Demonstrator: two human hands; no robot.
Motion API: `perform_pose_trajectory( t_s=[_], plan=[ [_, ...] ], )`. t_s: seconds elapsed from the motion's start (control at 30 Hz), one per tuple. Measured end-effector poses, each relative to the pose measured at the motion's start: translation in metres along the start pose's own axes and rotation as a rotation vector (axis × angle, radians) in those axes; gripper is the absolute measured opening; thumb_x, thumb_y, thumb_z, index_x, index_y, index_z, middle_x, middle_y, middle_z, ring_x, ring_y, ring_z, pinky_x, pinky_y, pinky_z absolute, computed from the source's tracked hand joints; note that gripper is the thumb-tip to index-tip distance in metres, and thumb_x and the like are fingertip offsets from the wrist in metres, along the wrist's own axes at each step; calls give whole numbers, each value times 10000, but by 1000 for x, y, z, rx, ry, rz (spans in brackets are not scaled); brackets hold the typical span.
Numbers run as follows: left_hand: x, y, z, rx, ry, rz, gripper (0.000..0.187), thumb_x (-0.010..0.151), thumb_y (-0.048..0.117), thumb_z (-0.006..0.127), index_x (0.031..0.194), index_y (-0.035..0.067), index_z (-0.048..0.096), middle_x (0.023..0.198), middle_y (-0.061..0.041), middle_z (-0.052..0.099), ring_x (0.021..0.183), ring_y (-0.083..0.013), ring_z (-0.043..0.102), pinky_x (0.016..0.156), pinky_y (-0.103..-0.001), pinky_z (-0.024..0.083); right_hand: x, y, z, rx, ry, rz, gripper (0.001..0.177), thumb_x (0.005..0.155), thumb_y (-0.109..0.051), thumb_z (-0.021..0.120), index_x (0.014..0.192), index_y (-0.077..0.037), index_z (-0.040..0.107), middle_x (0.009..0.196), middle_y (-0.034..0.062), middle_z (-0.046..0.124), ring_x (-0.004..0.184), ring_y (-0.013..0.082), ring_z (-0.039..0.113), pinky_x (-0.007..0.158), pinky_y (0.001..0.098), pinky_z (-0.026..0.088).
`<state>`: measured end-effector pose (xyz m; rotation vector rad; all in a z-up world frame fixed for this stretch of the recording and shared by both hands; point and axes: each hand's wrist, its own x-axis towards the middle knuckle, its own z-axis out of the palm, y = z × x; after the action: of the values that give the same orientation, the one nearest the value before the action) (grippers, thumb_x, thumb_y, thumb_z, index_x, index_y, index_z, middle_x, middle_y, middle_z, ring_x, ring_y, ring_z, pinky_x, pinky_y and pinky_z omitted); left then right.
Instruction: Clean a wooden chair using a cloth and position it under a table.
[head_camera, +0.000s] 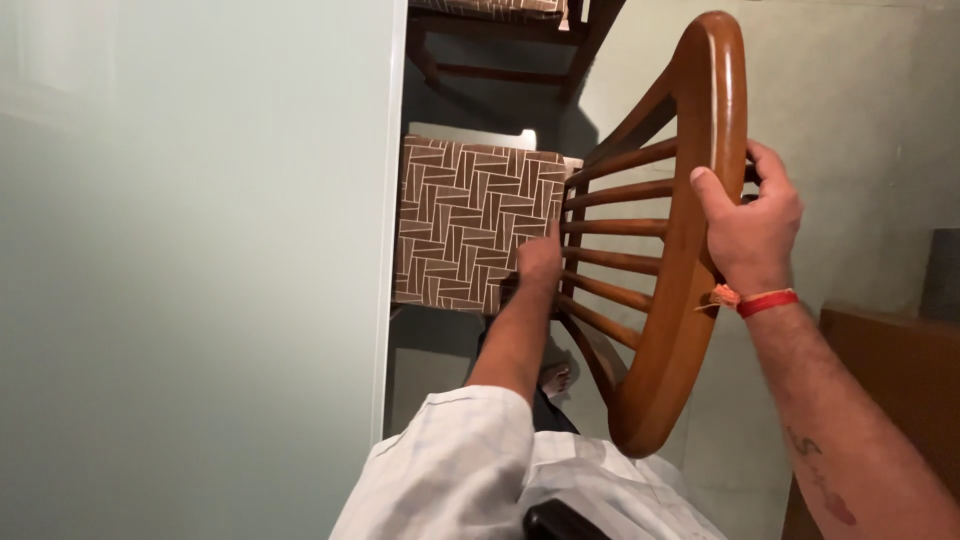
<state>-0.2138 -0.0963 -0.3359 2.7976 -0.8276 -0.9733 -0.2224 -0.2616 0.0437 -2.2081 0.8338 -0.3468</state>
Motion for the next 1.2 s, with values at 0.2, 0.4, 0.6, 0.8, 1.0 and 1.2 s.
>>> perform_pose_trajectory(
  t_s=[0.2, 0.4, 0.6, 0.8, 1.0, 1.2],
  plan=[
    [-38, -57, -4, -145, -258, -133, 530, 993, 237, 609, 1501, 153, 481, 1181, -164, 721, 1081, -330, 711, 868, -478, 587, 0, -5, 0, 39, -12, 28, 451, 993, -210, 764, 1349, 34, 634, 1169, 143, 717, 1052, 204, 682, 916, 345, 562],
    [-69, -69, 17, -392, -370, -323, 475, 931, 274, 653, 1378, 118, 617, 1346, -195, 652, 1254, -356, 632, 1033, -488, 520, 0, -5, 1, 36, 2, 26, 464, 983, -212, 772, 1348, 37, 631, 1152, 142, 721, 1029, 202, 688, 893, 339, 569],
    [-89, -47, 58, -642, -218, -62, 488, 863, 308, 700, 1304, 103, 665, 1253, -211, 693, 1184, -379, 651, 1030, -447, 518, 0, -6, 1, 44, 37, 43, 484, 954, -244, 788, 1336, 18, 647, 1128, 142, 736, 1003, 213, 691, 885, 346, 561],
    [-117, -17, -44, -866, -174, 125, 440, 869, 338, 706, 1249, 118, 679, 990, -158, 764, 956, -322, 738, 876, -413, 574, 2, -13, -1, -11, 90, 73, 531, 913, -319, 797, 1320, -6, 662, 1147, 184, 738, 1042, 285, 708, 910, 395, 549],
    [-134, 31, -175, -969, 97, 274, 326, 941, 293, 648, 1189, 95, 720, 989, -166, 762, 938, -316, 748, 836, -411, 585, 2, -16, -4, -22, 88, 130, 553, 871, -361, 786, 1309, -43, 672, 1159, 210, 731, 1065, 342, 714, 906, 419, 551],
    [-147, 107, -264, -989, 456, 178, 360, 1026, 322, 586, 1236, 47, 685, 1056, -196, 738, 965, -358, 723, 849, -426, 564, 6, 4, -5, 79, 46, 102, 577, 839, -392, 775, 1290, -47, 671, 1179, 194, 724, 1084, 340, 698, 926, 420, 538]
  ],
)
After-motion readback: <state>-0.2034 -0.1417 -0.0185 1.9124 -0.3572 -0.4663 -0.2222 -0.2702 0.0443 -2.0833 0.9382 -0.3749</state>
